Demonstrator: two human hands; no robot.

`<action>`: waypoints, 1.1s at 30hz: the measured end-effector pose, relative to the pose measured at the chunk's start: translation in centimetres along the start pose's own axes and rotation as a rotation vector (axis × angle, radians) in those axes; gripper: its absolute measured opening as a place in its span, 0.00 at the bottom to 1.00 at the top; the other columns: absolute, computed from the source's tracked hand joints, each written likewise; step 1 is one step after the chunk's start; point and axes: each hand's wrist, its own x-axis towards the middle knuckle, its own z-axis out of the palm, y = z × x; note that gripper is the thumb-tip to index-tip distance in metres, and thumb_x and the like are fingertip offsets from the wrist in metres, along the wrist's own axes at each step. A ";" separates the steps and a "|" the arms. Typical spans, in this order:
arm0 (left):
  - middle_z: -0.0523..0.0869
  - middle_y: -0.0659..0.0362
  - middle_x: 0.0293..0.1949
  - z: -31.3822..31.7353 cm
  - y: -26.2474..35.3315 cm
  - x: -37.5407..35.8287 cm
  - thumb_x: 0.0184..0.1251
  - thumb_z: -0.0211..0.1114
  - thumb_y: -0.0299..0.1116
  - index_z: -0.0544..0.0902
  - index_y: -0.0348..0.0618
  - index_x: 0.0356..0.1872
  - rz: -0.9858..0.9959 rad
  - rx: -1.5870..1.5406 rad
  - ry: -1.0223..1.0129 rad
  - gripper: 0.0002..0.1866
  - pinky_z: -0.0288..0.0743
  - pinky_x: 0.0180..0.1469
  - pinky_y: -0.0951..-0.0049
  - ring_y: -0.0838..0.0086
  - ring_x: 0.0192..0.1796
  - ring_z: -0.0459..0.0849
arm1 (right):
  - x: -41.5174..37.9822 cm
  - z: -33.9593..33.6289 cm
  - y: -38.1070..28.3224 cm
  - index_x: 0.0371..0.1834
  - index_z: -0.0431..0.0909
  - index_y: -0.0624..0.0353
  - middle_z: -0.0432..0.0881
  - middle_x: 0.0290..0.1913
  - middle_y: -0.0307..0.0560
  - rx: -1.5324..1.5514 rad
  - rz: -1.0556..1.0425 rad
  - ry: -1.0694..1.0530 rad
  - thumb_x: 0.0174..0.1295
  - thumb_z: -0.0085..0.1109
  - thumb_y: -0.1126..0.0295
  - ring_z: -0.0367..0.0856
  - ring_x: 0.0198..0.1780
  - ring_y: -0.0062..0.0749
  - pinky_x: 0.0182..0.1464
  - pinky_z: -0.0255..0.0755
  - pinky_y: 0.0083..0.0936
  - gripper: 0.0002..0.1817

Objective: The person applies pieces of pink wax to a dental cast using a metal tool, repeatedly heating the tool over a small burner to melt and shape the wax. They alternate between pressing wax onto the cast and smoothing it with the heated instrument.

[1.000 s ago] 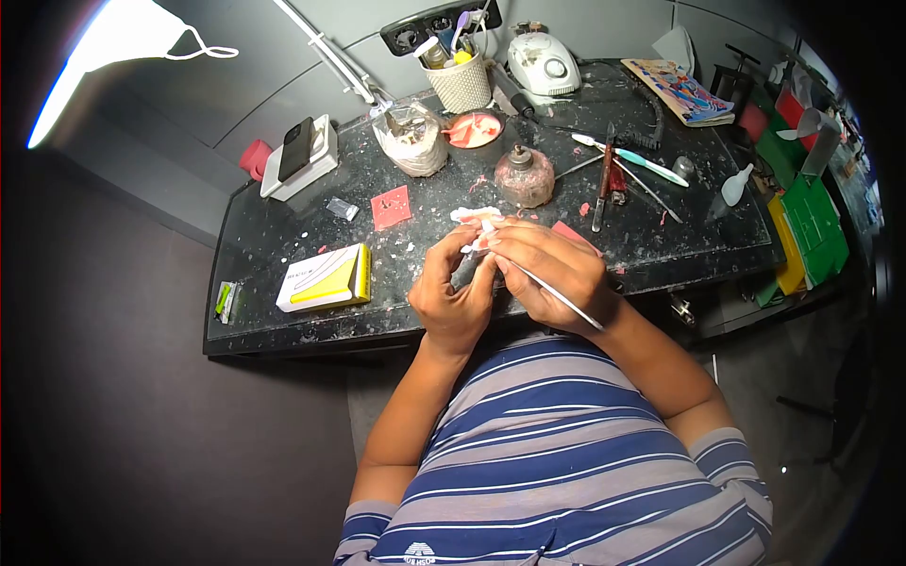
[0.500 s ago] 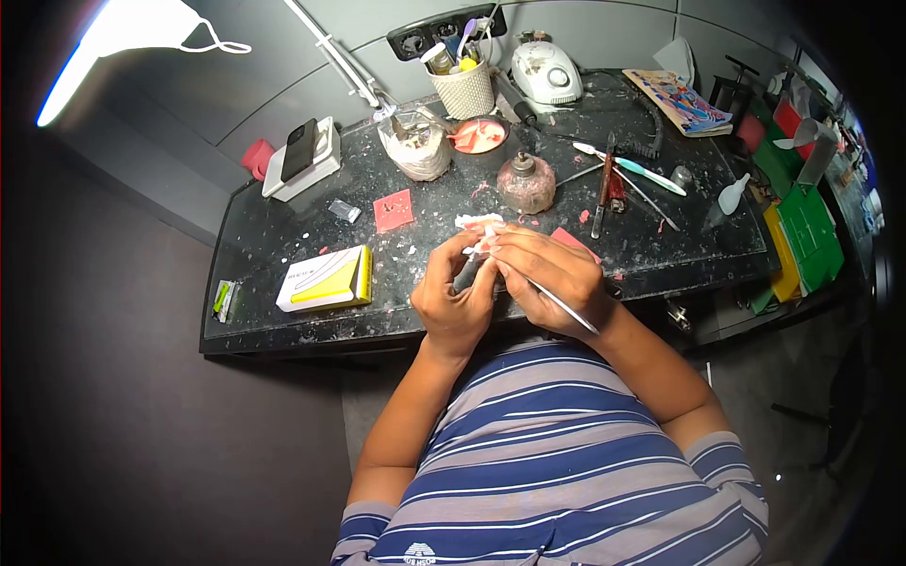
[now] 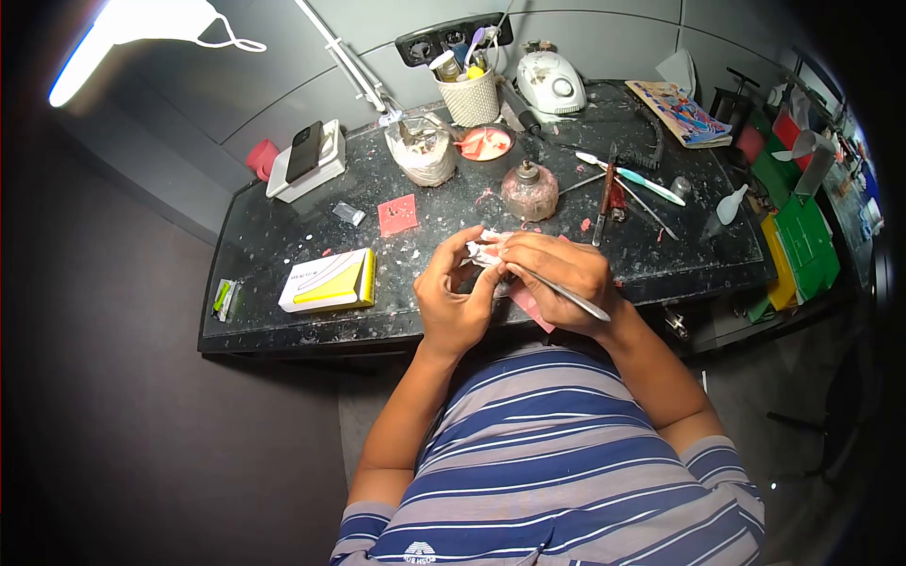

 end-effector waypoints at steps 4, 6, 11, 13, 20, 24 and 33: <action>0.85 0.50 0.52 -0.2 0.1 0.1 0.65 0.68 0.14 0.74 0.27 0.63 -0.023 0.025 -0.022 0.25 0.82 0.54 0.75 0.72 0.54 0.86 | 0.2 -0.2 0.4 0.50 0.84 0.65 0.87 0.50 0.53 0.039 -0.005 -0.021 0.52 0.65 0.80 0.88 0.52 0.45 0.54 0.82 0.33 0.19; 0.84 0.51 0.52 -0.2 0.0 0.1 0.65 0.68 0.15 0.73 0.27 0.65 -0.026 -0.005 -0.035 0.27 0.81 0.54 0.76 0.73 0.53 0.85 | 0.2 -0.4 0.6 0.50 0.84 0.65 0.87 0.49 0.53 0.060 -0.009 -0.024 0.52 0.64 0.80 0.88 0.51 0.45 0.53 0.83 0.33 0.19; 0.84 0.52 0.52 -0.3 0.3 0.2 0.65 0.68 0.15 0.72 0.27 0.67 -0.031 -0.021 -0.063 0.28 0.79 0.53 0.77 0.74 0.52 0.84 | 0.1 -0.7 0.8 0.50 0.85 0.64 0.88 0.48 0.54 0.119 0.020 -0.037 0.54 0.64 0.80 0.89 0.48 0.45 0.51 0.83 0.32 0.17; 0.84 0.52 0.53 -0.3 0.2 0.2 0.65 0.68 0.15 0.72 0.27 0.67 -0.051 -0.050 -0.074 0.28 0.78 0.54 0.76 0.74 0.53 0.83 | 0.3 -1.0 0.6 0.49 0.85 0.64 0.88 0.48 0.54 0.106 0.004 -0.041 0.55 0.64 0.79 0.89 0.48 0.45 0.51 0.83 0.32 0.17; 0.83 0.51 0.54 -0.4 1.1 0.2 0.70 0.65 0.20 0.69 0.27 0.71 -0.109 -0.240 -0.160 0.29 0.76 0.60 0.72 0.72 0.56 0.82 | 0.5 -1.9 1.0 0.45 0.86 0.66 0.89 0.45 0.54 0.261 0.075 -0.088 0.61 0.65 0.77 0.89 0.49 0.46 0.52 0.82 0.33 0.10; 0.81 0.53 0.53 -0.6 0.8 0.1 0.71 0.67 0.25 0.67 0.27 0.72 -0.134 -0.337 -0.212 0.31 0.73 0.62 0.71 0.73 0.56 0.80 | 0.7 -2.2 0.9 0.43 0.86 0.66 0.90 0.43 0.54 0.375 0.140 -0.096 0.62 0.65 0.77 0.90 0.48 0.45 0.53 0.80 0.33 0.08; 0.80 0.52 0.57 -1.1 0.6 0.2 0.72 0.69 0.33 0.64 0.29 0.74 -0.179 -0.454 -0.307 0.35 0.70 0.65 0.71 0.72 0.58 0.79 | 0.4 -1.8 1.4 0.41 0.86 0.66 0.90 0.42 0.53 0.508 0.188 -0.097 0.63 0.66 0.75 0.90 0.48 0.42 0.55 0.79 0.35 0.06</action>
